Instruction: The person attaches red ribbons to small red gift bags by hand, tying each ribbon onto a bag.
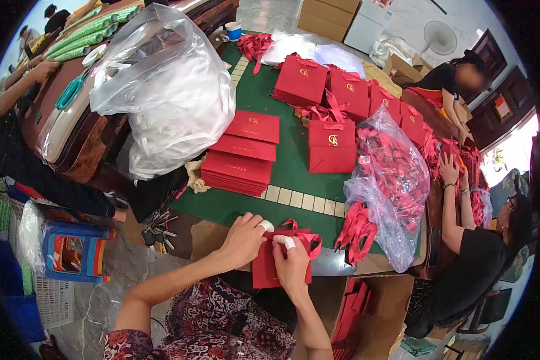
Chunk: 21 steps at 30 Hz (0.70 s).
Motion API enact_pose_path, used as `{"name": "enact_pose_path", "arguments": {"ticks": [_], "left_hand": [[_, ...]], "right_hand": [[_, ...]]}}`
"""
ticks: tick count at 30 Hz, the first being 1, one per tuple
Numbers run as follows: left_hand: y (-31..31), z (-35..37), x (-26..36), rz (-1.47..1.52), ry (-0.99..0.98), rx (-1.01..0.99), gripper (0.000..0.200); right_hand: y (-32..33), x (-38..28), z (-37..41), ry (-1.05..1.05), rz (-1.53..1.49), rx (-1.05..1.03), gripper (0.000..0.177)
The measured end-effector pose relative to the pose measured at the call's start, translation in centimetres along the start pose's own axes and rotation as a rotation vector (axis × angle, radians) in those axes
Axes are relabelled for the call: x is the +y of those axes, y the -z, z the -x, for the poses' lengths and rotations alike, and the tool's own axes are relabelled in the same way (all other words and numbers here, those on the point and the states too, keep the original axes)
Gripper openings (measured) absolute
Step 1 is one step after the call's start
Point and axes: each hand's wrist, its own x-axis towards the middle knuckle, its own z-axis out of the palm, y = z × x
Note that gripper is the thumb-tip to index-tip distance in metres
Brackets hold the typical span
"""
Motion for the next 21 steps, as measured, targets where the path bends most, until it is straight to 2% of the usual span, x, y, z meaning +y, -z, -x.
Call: {"name": "enact_pose_path", "arguments": {"ticks": [7, 9, 10, 16, 21], "left_hand": [[0.6, -0.8, -0.6, 0.234, 0.051, -0.075, 0.012], [0.5, -0.9, -0.6, 0.243, 0.048, -0.110, 0.012], [0.6, -0.9, -0.4, 0.245, 0.047, -0.109, 0.012], [0.3, -0.6, 0.3, 0.211, 0.050, -0.040, 0.012], [0.5, -0.2, 0.9, 0.328, 0.057, 0.020, 0.013]], "right_hand": [[0.4, -1.1, -0.3, 0.047, -0.005, -0.009, 0.015], [0.6, -1.8, -0.2, -0.082, 0.036, -0.095, 0.015], [0.6, -2.0, -0.2, -0.082, 0.038, -0.094, 0.015], [0.1, -2.6, -0.2, -0.072, 0.099, -0.042, 0.013], [0.1, -3.1, 0.0, -0.123, 0.133, 0.045, 0.015]]}}
